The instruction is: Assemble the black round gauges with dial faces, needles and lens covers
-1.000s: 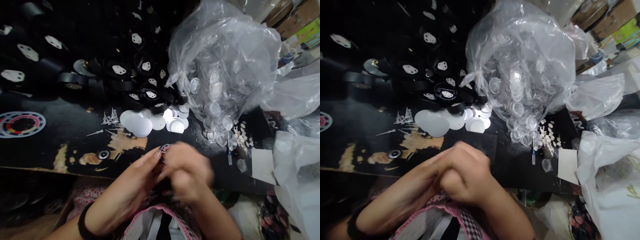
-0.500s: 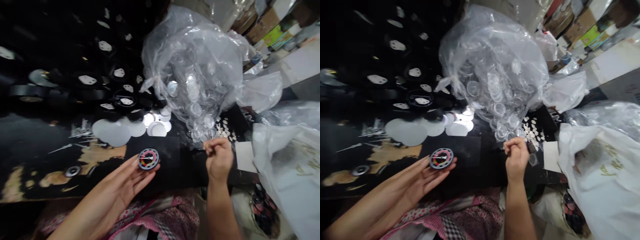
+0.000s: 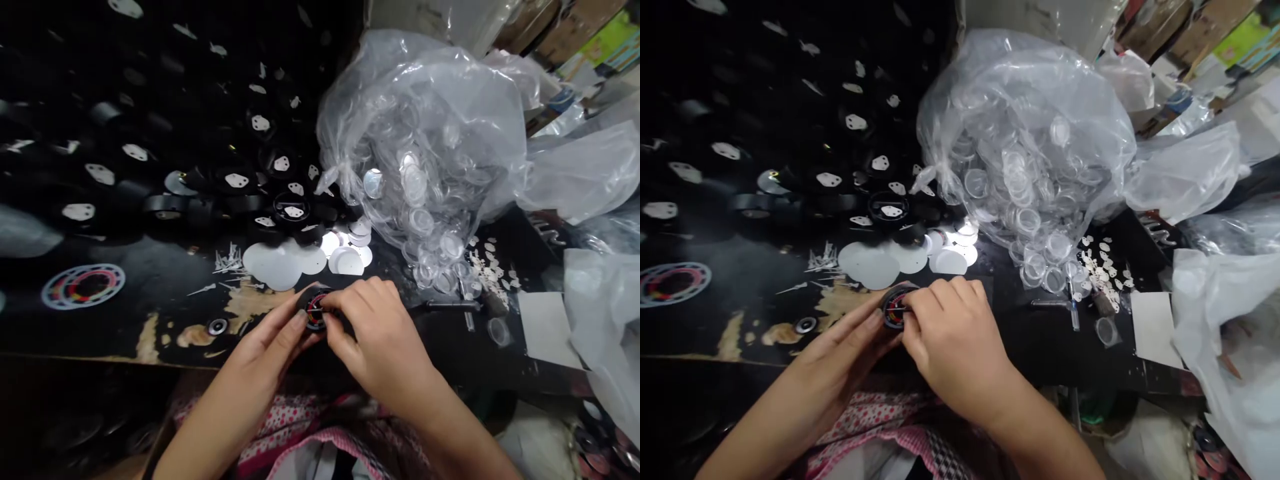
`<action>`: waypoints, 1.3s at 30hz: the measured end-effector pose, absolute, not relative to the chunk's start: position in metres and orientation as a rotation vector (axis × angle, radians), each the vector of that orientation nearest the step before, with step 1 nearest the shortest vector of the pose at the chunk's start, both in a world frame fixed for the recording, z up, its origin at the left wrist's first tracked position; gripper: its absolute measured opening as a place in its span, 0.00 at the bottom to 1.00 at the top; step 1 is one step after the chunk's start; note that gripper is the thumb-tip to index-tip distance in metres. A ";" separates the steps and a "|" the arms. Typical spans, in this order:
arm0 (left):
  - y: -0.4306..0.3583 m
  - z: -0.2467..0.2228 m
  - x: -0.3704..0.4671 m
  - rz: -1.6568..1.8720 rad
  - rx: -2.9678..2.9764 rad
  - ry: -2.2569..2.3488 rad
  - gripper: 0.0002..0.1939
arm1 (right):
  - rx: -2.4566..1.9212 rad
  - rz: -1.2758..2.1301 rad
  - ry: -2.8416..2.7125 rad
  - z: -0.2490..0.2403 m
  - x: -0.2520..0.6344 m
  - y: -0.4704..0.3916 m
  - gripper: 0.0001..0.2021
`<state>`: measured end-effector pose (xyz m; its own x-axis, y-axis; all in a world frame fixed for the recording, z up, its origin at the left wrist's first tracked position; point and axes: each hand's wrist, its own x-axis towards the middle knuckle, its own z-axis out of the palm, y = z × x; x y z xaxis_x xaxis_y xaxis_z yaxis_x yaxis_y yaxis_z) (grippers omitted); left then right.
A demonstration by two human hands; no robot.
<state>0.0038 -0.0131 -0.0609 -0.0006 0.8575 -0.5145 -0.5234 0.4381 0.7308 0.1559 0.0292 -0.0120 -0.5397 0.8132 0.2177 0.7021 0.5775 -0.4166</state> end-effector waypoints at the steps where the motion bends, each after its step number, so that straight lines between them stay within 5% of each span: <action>1: -0.014 -0.064 0.001 1.118 0.416 1.126 0.18 | -1.207 0.341 -2.467 -0.015 0.152 0.032 0.06; 8: -0.013 -0.061 -0.002 1.105 0.317 1.101 0.16 | -1.170 0.193 -2.558 -0.020 0.143 0.039 0.08; 20: -0.009 -0.069 -0.011 1.129 0.330 1.239 0.23 | -1.299 0.845 -2.190 -0.019 0.143 0.055 0.04; 27: -0.002 -0.055 -0.006 1.146 0.177 1.102 0.19 | -1.899 0.091 -2.038 -0.032 0.170 0.144 0.19; 34: 0.000 -0.049 -0.008 1.132 0.106 1.092 0.24 | -1.885 0.038 -2.035 -0.045 0.169 0.163 0.16; 39: -0.001 -0.054 -0.013 1.136 0.090 0.981 0.17 | -1.753 0.087 -1.944 -0.036 0.179 0.145 0.14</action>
<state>-0.0128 -0.0010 -0.0542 0.0699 0.7903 -0.6087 -0.7174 0.4638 0.5197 0.1788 0.1445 -0.0358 -0.0300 0.9438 0.3292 0.9108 0.1615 -0.3800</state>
